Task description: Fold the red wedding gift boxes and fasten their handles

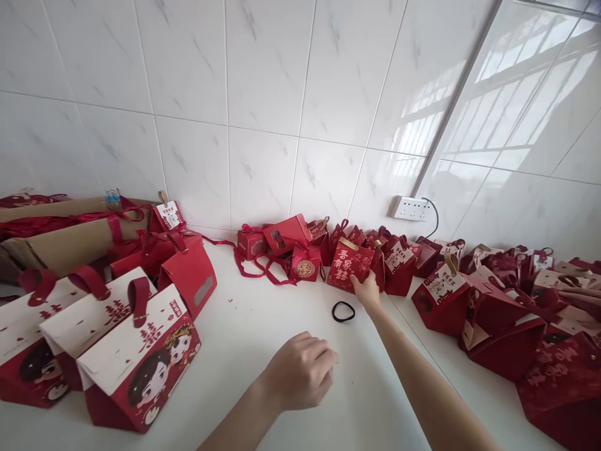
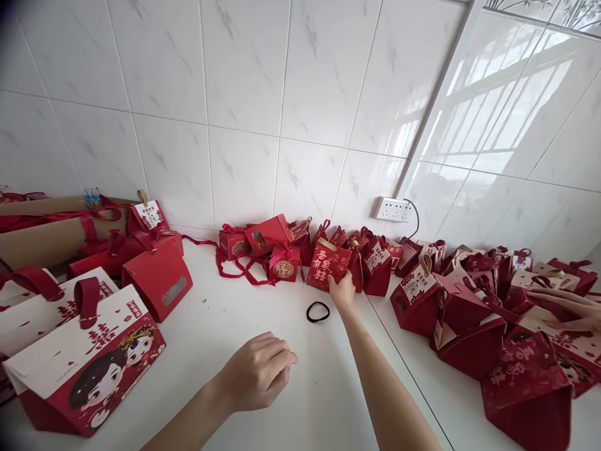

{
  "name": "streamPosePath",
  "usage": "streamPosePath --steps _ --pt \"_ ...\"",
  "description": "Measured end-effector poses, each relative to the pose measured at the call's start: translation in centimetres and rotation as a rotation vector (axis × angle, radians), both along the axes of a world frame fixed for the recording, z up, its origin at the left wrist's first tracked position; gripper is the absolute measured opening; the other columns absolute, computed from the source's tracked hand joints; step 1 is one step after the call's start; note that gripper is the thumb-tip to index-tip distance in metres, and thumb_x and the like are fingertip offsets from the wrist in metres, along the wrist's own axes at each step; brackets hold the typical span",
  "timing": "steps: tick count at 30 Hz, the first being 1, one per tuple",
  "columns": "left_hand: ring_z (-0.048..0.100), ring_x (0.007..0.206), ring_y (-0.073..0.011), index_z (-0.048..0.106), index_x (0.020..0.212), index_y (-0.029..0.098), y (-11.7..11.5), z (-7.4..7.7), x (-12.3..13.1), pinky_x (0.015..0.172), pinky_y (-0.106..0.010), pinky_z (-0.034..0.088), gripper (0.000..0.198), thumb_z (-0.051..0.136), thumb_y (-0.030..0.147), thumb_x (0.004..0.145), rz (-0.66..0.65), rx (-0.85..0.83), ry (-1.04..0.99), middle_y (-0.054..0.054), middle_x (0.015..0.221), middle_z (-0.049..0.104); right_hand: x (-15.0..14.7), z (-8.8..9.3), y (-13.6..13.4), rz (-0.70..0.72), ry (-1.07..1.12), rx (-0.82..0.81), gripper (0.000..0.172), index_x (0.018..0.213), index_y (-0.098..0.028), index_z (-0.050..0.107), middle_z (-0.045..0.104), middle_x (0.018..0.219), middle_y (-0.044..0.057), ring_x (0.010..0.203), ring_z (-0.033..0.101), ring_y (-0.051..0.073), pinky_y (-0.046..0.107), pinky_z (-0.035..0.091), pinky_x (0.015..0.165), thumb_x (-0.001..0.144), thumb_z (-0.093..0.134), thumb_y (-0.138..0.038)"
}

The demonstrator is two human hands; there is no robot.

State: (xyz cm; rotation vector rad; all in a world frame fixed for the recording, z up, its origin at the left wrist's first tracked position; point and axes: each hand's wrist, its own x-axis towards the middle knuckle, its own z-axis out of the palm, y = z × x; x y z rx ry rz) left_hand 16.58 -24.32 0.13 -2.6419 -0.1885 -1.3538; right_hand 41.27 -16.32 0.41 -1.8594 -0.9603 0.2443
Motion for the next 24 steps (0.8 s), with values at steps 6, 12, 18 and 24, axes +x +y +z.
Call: streamPosePath --steps 6,12,18,24 --pt "0.046 0.047 -0.0113 0.052 0.079 0.017 -0.1 0.1 0.0 0.048 -0.025 0.04 0.019 0.039 0.004 0.078 0.005 -0.071 0.001 0.002 0.059 0.054 -1.0 1.2 -2.1 0.008 0.002 0.106 0.034 0.068 -0.02 0.049 0.061 0.07 0.006 0.07 0.061 0.023 0.036 0.047 0.065 0.085 0.053 -0.05" --pt "0.06 0.075 -0.013 0.043 0.119 0.016 0.0 0.9 -0.4 0.065 -0.025 0.052 0.033 0.044 0.012 0.087 0.007 -0.376 -0.188 -0.006 0.095 0.061 -4.4 2.4 -8.5 0.205 0.012 0.336 0.033 0.075 -0.023 0.038 0.056 0.068 0.0 0.062 0.055 0.017 0.031 0.047 0.061 0.088 0.047 -0.053" --pt "0.05 0.118 -0.0256 0.034 0.132 0.021 1.1 1.0 -0.6 0.092 -0.042 0.048 0.052 0.055 0.026 0.085 0.131 -0.545 -0.534 -0.016 0.127 0.046 -6.1 0.1 -12.2 0.786 -0.172 0.21 0.022 0.077 -0.021 0.043 0.055 0.073 0.002 0.065 0.052 0.015 0.03 0.047 0.061 0.093 0.04 -0.036" --pt "0.06 0.071 -0.0132 0.045 0.108 0.022 0.8 2.2 -0.7 0.061 -0.025 0.05 0.029 0.059 0.03 0.084 0.043 -0.952 -0.611 -0.003 0.09 0.06 -6.5 0.7 -12.7 0.73 -0.427 0.422 0.015 0.077 -0.021 0.043 0.05 0.071 0.002 0.064 0.049 0.016 0.03 0.043 0.058 0.09 0.046 -0.027"
